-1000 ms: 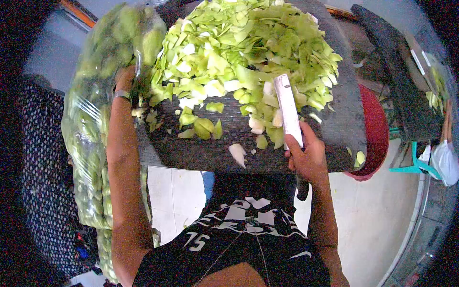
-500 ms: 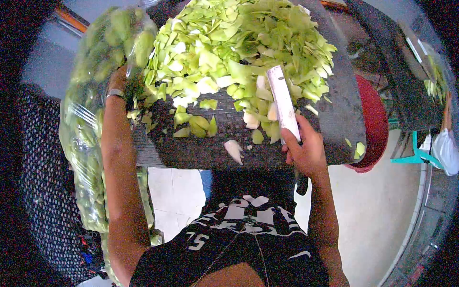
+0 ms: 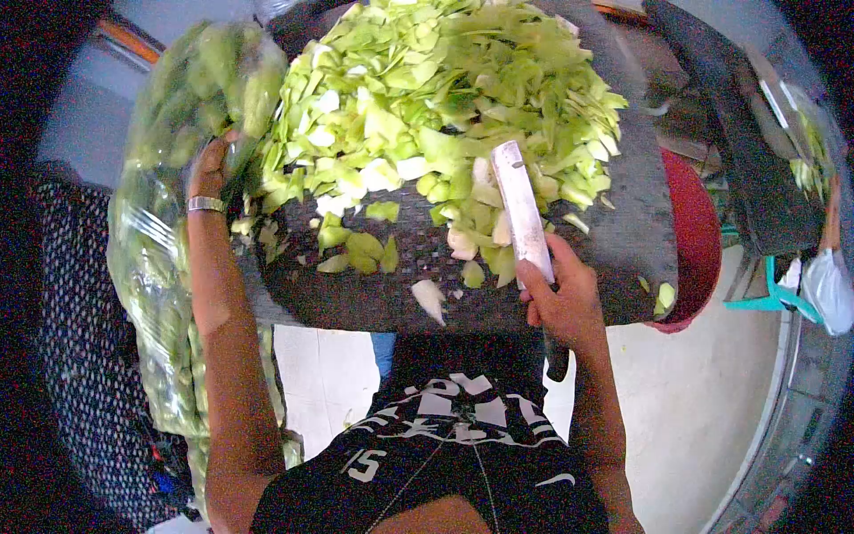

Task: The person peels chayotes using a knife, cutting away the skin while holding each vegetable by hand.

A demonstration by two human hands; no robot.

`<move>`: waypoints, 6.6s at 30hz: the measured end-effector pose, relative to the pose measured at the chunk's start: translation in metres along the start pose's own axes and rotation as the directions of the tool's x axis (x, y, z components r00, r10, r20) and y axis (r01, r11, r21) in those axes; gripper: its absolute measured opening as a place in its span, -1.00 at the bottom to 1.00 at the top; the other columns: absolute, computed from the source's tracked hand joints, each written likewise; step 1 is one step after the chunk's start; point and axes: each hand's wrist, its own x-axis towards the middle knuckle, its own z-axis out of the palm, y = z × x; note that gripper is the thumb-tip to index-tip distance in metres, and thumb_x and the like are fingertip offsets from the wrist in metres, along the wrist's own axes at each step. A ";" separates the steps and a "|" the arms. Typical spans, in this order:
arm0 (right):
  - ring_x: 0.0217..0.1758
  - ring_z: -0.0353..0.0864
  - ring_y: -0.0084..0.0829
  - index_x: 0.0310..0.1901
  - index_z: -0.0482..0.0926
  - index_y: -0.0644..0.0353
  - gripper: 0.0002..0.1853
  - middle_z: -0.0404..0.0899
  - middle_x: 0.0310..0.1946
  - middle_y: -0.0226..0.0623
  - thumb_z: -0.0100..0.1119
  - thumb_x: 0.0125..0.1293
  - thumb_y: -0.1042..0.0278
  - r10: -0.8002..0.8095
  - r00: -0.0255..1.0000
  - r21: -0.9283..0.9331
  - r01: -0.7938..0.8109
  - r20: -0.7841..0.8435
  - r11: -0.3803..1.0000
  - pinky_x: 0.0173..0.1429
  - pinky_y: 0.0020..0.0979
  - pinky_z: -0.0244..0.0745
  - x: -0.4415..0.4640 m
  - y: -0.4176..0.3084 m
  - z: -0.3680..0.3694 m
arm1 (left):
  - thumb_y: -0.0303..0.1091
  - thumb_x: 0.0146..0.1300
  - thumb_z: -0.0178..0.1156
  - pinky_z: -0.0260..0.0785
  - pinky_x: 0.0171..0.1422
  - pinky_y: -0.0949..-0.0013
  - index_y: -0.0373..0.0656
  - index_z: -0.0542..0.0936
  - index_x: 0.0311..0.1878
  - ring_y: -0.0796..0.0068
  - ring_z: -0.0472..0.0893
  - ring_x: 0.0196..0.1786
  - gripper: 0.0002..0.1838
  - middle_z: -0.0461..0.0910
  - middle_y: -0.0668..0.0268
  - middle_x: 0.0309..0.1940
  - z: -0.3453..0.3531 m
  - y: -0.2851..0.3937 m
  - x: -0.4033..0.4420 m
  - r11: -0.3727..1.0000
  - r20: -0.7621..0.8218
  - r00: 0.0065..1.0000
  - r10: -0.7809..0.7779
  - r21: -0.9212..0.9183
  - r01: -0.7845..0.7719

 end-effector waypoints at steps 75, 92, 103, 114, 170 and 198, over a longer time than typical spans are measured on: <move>-0.01 0.67 0.23 0.20 0.44 0.19 -0.57 0.66 -0.19 0.15 -0.08 0.63 -0.02 -0.124 0.953 -0.351 0.220 0.278 0.910 0.02 -0.01 0.53 0.026 -0.063 0.000 | -0.09 0.06 0.58 0.60 0.01 0.34 -0.19 0.58 0.17 0.40 0.73 -0.14 -0.35 0.73 0.23 -0.12 0.208 -0.047 -0.285 0.976 0.757 0.627 0.184 -0.065 -0.207; -0.13 0.71 0.18 0.14 0.43 0.14 -0.63 0.68 -0.22 0.17 -0.06 0.64 -0.01 -0.140 0.990 -0.319 0.129 -0.013 0.939 -0.06 -0.01 0.53 0.052 -0.036 -0.006 | 0.08 0.44 0.16 0.12 0.60 -0.35 -0.19 0.36 0.44 -0.05 0.37 0.52 -0.32 0.44 0.06 0.42 0.203 -0.076 -0.268 0.400 0.614 0.756 0.225 -0.766 0.503; -0.27 0.67 0.17 -0.07 0.49 0.24 -0.35 0.59 -0.34 0.05 0.29 0.31 -0.33 -0.606 0.742 -0.569 0.640 0.287 0.515 -0.24 -0.02 0.54 -0.004 -0.070 0.022 | -0.58 0.13 0.34 0.38 0.46 0.11 -0.19 0.12 0.57 0.05 0.52 0.36 -0.07 0.48 0.02 0.30 0.219 -0.091 -0.288 0.771 0.677 0.732 0.084 -0.509 0.382; -0.32 0.64 0.11 -0.26 0.48 0.22 -0.36 0.55 -0.38 -0.06 0.42 0.16 -0.32 -0.641 0.683 -0.600 0.689 0.351 0.406 -0.31 -0.05 0.55 -0.004 -0.063 0.017 | -0.56 -0.01 0.41 0.32 0.52 0.11 -0.01 -0.01 0.63 0.20 0.35 0.51 0.14 0.34 0.20 0.42 0.235 -0.087 -0.301 0.713 0.679 0.676 0.287 -0.622 0.323; -0.46 0.53 -0.07 -0.33 0.57 0.34 -0.39 0.53 -0.50 0.10 0.23 0.44 -0.23 -0.353 0.918 -0.587 0.389 0.181 0.711 -0.28 -0.14 0.44 0.041 -0.057 -0.008 | -0.68 0.11 0.42 0.53 0.31 0.20 -0.15 0.15 0.53 0.29 0.57 0.25 -0.06 0.48 0.19 0.27 0.201 -0.093 -0.275 0.866 0.587 0.808 0.050 -0.428 0.258; -0.25 0.67 0.15 -0.32 0.63 0.33 -0.32 0.63 -0.38 0.18 0.24 0.36 -0.34 -0.258 0.957 -0.756 0.268 0.136 0.597 -0.17 -0.02 0.51 0.052 -0.057 -0.007 | -0.51 -0.10 0.52 0.48 0.25 0.23 -0.31 0.24 0.35 0.28 0.57 0.18 -0.08 0.53 0.14 0.11 0.204 -0.063 -0.319 0.892 0.359 0.876 0.323 0.192 -0.408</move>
